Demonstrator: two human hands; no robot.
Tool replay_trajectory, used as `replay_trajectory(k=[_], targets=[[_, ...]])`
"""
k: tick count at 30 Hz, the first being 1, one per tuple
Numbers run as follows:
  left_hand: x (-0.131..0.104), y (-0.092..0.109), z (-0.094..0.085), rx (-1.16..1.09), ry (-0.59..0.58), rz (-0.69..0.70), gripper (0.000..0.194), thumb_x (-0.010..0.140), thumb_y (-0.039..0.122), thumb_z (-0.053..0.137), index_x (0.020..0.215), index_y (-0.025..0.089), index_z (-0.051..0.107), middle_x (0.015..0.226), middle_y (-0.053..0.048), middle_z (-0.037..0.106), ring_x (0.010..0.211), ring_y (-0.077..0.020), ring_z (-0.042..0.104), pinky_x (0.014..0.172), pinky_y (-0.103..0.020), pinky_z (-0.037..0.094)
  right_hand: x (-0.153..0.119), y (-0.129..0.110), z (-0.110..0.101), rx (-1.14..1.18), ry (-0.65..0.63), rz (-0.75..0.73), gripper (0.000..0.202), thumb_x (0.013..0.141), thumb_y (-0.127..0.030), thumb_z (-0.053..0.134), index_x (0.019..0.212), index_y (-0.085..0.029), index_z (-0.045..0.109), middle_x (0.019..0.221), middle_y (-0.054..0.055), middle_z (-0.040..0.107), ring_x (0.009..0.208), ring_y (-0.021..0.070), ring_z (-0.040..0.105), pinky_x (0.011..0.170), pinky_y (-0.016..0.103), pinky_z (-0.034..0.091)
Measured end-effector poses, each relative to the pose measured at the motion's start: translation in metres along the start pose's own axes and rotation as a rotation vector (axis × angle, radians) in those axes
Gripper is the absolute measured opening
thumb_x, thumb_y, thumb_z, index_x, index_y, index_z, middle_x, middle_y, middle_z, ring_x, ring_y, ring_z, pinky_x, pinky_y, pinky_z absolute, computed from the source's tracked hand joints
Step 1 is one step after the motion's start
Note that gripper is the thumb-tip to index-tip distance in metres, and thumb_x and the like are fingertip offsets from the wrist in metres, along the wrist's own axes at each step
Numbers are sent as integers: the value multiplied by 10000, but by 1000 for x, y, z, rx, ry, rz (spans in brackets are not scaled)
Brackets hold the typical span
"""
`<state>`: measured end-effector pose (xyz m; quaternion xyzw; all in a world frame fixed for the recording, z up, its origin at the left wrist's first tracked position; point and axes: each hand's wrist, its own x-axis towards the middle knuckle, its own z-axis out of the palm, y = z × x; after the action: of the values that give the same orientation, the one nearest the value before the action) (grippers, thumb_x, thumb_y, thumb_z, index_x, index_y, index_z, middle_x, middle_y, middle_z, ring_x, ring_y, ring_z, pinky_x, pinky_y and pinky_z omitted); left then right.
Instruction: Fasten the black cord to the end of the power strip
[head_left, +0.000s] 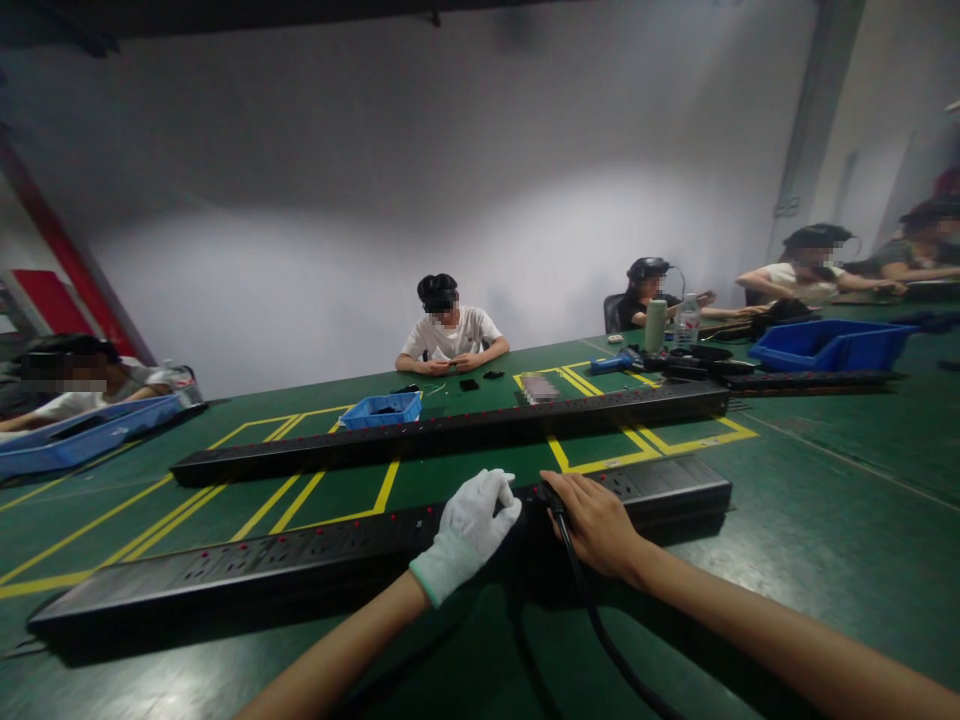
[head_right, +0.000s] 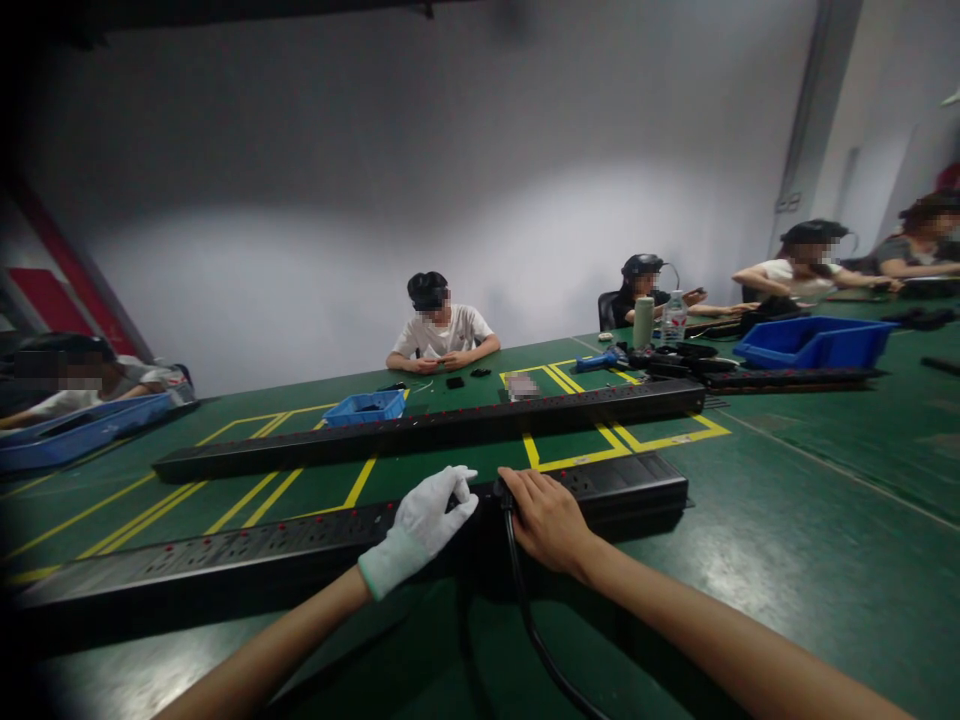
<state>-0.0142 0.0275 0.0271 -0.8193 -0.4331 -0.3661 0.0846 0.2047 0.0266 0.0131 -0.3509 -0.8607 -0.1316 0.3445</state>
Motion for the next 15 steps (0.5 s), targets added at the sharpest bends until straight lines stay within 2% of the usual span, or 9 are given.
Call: replay_trajectory(k=[4, 7, 11, 15], targets=[[-2, 3, 1, 66, -45, -59, 41, 865, 235, 505, 837, 218, 530, 755, -3, 606, 726, -171, 629, 718, -289, 519, 0, 0, 0, 1, -6, 4, 432, 860, -154, 449, 1291, -117, 433, 1142, 129, 620, 1032, 254, 569, 912, 392, 473], [-3, 4, 0, 147, -69, -82, 78, 881, 238, 470, 886, 209, 543, 769, -20, 605, 769, -188, 625, 741, -303, 511, 0, 1, 1, 7, -9, 2, 424, 868, -163, 447, 1289, -112, 434, 1145, 134, 618, 1033, 253, 568, 917, 393, 472], [-1, 8, -4, 199, -185, -114, 145, 904, 246, 418, 928, 195, 550, 812, -33, 600, 829, -185, 613, 808, -309, 495, 0, 1, 1, 9, -5, 0, 439, 852, -175, 468, 1285, -110, 441, 1142, 137, 617, 1022, 254, 572, 903, 394, 484], [0, 13, -8, 231, -245, -129, 193, 917, 236, 374, 947, 183, 557, 843, -52, 599, 852, -193, 604, 827, -327, 488, 0, 0, 0, 3, 6, -2, 444, 842, -157, 463, 1284, -117, 444, 1124, 132, 627, 1007, 251, 579, 896, 392, 488]])
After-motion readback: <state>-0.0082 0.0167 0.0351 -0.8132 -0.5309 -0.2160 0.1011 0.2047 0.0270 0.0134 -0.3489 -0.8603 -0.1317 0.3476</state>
